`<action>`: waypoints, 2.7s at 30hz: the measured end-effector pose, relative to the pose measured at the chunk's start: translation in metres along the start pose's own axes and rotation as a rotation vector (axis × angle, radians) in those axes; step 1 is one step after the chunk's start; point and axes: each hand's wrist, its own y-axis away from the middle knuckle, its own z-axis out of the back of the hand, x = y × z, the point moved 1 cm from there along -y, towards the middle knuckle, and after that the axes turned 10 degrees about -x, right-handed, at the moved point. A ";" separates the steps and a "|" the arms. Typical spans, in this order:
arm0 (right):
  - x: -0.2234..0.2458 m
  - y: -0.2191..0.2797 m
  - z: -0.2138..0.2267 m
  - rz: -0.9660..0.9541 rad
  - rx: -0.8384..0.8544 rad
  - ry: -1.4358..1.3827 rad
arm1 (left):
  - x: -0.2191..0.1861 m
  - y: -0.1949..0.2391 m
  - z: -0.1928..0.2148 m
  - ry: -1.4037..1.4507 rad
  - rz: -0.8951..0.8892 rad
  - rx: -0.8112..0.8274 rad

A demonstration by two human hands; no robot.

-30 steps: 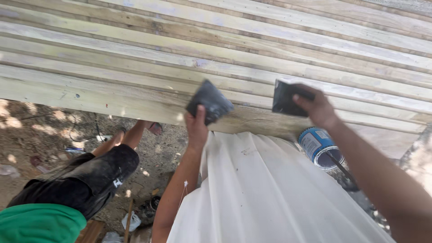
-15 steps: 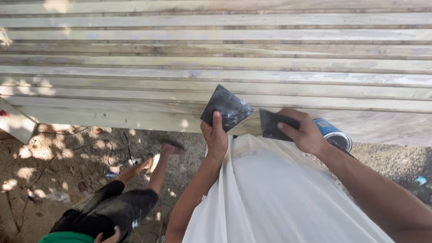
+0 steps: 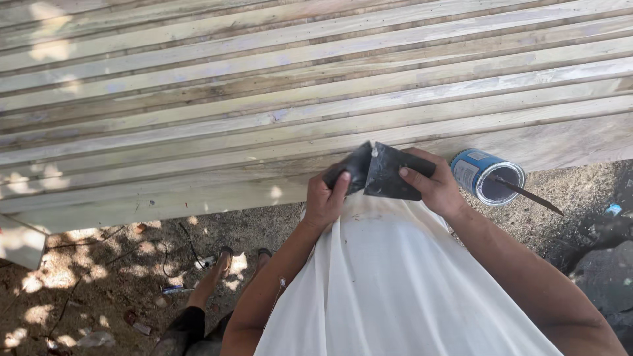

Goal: The person sands a wooden surface made of parallel planks using two sanding blocks. They move the blocks back and forth along the grain, covering different sections of the wood. A paint can is visible nearby on the ground.

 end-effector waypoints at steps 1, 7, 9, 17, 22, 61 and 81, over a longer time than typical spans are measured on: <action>0.003 -0.010 0.002 -0.010 -0.002 -0.030 | 0.011 -0.010 0.005 -0.021 0.053 -0.040; 0.032 -0.105 0.011 0.230 -0.108 0.339 | 0.102 -0.034 0.053 -0.157 0.289 -0.172; 0.045 -0.151 0.008 0.427 -0.089 0.497 | 0.125 -0.033 0.074 -0.143 0.173 -0.164; 0.063 -0.279 -0.023 0.607 -0.070 1.157 | 0.176 -0.023 0.099 0.017 0.406 -0.134; 0.061 -0.289 -0.042 0.633 -0.118 1.249 | 0.176 -0.027 0.098 0.019 0.405 -0.131; 0.059 -0.291 -0.013 0.739 -0.025 1.445 | 0.157 -0.032 0.102 -0.054 0.569 -0.086; 0.081 -0.286 -0.028 0.640 0.017 1.315 | 0.165 -0.027 0.105 -0.034 0.628 -0.078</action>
